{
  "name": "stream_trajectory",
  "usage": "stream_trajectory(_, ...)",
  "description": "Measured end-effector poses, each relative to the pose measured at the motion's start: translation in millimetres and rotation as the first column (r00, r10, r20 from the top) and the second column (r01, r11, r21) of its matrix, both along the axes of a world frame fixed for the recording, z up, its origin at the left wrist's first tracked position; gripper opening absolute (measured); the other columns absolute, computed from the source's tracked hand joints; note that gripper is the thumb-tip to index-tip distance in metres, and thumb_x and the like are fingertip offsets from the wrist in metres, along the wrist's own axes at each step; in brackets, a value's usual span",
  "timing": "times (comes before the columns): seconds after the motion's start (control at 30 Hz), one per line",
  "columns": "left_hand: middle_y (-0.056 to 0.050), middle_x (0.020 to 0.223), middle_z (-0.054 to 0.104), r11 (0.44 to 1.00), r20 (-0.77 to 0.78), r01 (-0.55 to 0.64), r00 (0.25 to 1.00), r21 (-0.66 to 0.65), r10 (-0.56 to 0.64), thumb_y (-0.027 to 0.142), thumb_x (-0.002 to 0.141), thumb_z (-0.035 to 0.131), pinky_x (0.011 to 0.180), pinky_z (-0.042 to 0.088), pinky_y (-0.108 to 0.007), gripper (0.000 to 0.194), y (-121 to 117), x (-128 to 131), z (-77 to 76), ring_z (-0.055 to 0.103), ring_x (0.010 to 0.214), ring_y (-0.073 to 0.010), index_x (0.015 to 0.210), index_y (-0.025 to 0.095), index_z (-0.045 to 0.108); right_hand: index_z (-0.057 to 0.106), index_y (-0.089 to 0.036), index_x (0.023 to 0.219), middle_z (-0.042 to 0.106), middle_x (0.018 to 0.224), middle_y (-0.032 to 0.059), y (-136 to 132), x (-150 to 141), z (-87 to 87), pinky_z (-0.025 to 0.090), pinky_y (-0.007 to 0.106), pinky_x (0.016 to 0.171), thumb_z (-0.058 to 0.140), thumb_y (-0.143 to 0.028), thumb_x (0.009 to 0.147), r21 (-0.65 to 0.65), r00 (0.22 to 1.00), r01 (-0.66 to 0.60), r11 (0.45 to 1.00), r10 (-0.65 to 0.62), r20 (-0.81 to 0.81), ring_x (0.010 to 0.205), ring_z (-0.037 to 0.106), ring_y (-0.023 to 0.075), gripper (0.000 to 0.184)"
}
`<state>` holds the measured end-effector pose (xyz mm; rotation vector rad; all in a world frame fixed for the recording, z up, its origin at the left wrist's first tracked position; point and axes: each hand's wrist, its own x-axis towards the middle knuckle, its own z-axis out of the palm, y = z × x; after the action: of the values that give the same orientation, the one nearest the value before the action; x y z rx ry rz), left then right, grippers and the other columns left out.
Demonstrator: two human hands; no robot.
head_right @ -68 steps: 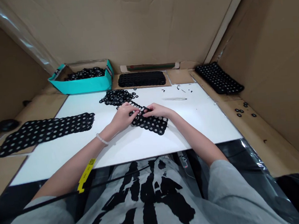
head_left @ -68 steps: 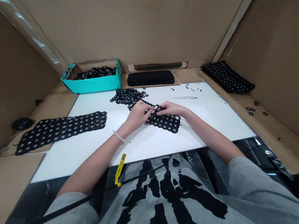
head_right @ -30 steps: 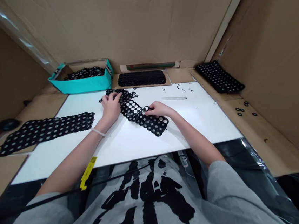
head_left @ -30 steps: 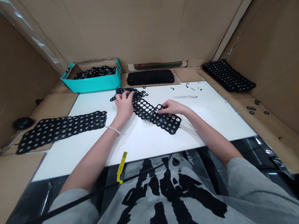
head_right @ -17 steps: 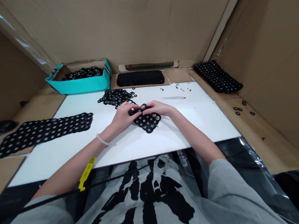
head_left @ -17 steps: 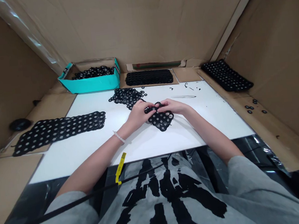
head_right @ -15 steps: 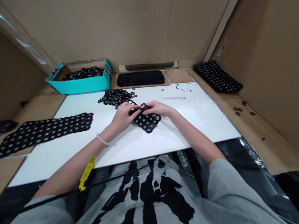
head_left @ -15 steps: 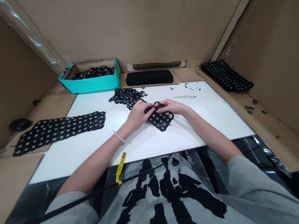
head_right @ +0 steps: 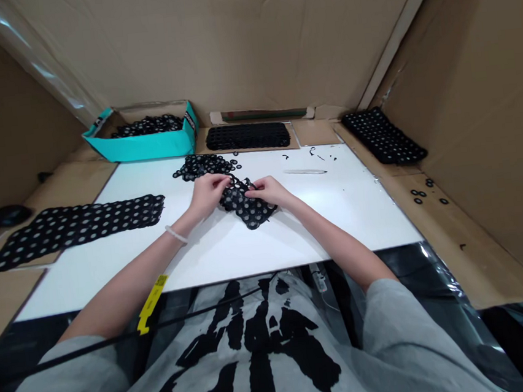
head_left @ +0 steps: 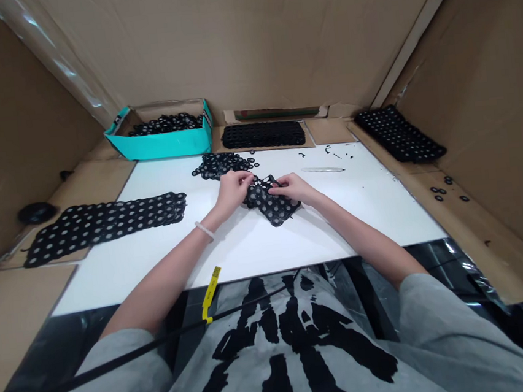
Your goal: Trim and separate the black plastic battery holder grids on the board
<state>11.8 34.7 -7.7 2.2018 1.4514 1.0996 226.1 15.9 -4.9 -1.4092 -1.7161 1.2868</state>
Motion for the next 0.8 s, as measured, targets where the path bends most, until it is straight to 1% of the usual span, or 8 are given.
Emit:
stream_trajectory(0.07, -0.009, 0.092, 0.075, 0.991, 0.059, -0.129, 0.99, -0.019, 0.13, 0.026, 0.093, 0.048, 0.085, 0.048, -0.039, 0.028, 14.6, -11.7, -0.5, 0.063, 0.087, -0.0251, 0.094, 0.016, 0.074, 0.057, -0.015, 0.07, 0.041, 0.052, -0.0073, 1.1, 2.0, 0.1, 0.023, 0.022, 0.049, 0.073, -0.049, 0.06, -0.025, 0.999, 0.025, 0.999, -0.025, 0.02, 0.048, 0.034, 0.0065, 0.039)
stream_trajectory(0.2, -0.014, 0.132, 0.062, 0.954, -0.06, -0.256, 0.962, 0.154, 0.268, 0.027, 0.09, 0.056, 0.101, 0.035, -0.054, 0.037, 26.9, -28.5, 3.2, 0.048, 0.118, -0.0357, 0.125, 0.02, 0.065, 0.056, -0.016, 0.07, 0.046, 0.055, -0.0062, 1.7, 3.7, 0.5, 0.025, 0.023, 0.049, 0.074, -0.047, 0.057, -0.063, 1.0, 0.02, 0.998, -0.02, 0.006, 0.049, 0.037, 0.0069, 0.038)
stream_trajectory(0.27, -0.013, 0.135, 0.059, 0.966, -0.111, -0.165, 0.976, 0.197, 0.189, 0.031, 0.089, 0.059, 0.101, 0.034, -0.055, 0.042, 20.2, -26.1, 6.7, 0.044, 0.12, -0.0364, 0.13, 0.022, 0.062, 0.055, -0.016, 0.067, 0.045, 0.053, -0.0066, 1.2, 2.9, 0.2, 0.025, 0.023, 0.05, 0.073, -0.047, 0.059, -0.063, 0.999, 0.031, 0.998, -0.029, 0.028, 0.049, 0.036, 0.0067, 0.037)
stream_trajectory(0.33, -0.011, 0.122, 0.066, 0.977, -0.163, 0.065, 0.986, 0.202, -0.032, 0.037, 0.09, 0.059, 0.099, 0.037, -0.05, 0.035, 8.3, -17.6, 10.0, 0.049, 0.112, -0.0319, 0.12, 0.021, 0.067, 0.054, -0.016, 0.064, 0.043, 0.051, -0.0069, 0.6, 1.7, -0.3, 0.025, 0.023, 0.051, 0.072, -0.046, 0.061, -0.034, 0.996, 0.058, 0.998, -0.055, 0.069, 0.05, 0.035, 0.0066, 0.035)
stream_trajectory(0.4, -0.009, 0.109, 0.071, 0.938, -0.22, 0.298, 0.941, 0.175, -0.257, 0.043, 0.088, 0.062, 0.096, 0.041, -0.044, 0.031, -4.2, -7.0, 12.0, 0.053, 0.103, -0.0276, 0.108, 0.02, 0.071, 0.055, -0.015, 0.063, 0.043, 0.052, -0.0065, 0.3, 1.1, -0.2, 0.025, 0.024, 0.053, 0.072, -0.046, 0.062, -0.015, 0.995, 0.075, 0.997, -0.074, 0.062, 0.053, 0.035, 0.0071, 0.035)
stream_trajectory(0.47, -0.008, 0.1, 0.072, 0.903, -0.25, 0.405, 0.898, 0.142, -0.363, 0.046, 0.085, 0.066, 0.091, 0.043, -0.042, 0.031, -13.6, 1.7, 12.0, 0.055, 0.096, -0.026, 0.101, 0.02, 0.072, 0.057, -0.015, 0.065, 0.044, 0.053, -0.0059, 0.4, 1.5, 1.1, 0.025, 0.023, 0.054, 0.071, -0.049, 0.064, -0.051, 0.997, 0.067, 0.996, -0.069, -0.034, 0.055, 0.037, 0.0078, 0.037)
stream_trajectory(0.63, -0.006, 0.084, 0.071, 0.959, -0.104, 0.268, 0.96, 0.087, -0.259, 0.039, 0.084, 0.066, 0.076, 0.047, -0.035, 0.024, -20.8, 9.8, 7.6, 0.06, 0.082, -0.0223, 0.092, 0.018, 0.073, 0.065, -0.014, 0.082, 0.059, 0.067, -0.0022, -0.1, 3.7, 5.1, 0.033, 0.023, 0.062, 0.076, -0.048, 0.059, -0.193, 0.944, -0.09, 0.977, 0.022, -0.328, 0.066, 0.05, 0.0113, 0.042)
stream_trajectory(0.8, -0.005, 0.088, 0.073, 0.981, 0.006, 0.196, 0.981, -0.01, -0.196, 0.037, 0.083, 0.066, 0.074, 0.048, -0.033, 0.023, -20.2, 11.3, 5.3, 0.063, 0.079, -0.0204, 0.095, 0.019, 0.074, 0.062, -0.013, 0.071, 0.057, 0.064, -0.004, -1.5, 3.3, 0.6, 0.033, 0.024, 0.068, 0.078, -0.043, 0.055, -0.047, 0.968, -0.062, 0.997, 0.049, -0.246, 0.067, 0.047, 0.0106, 0.038)
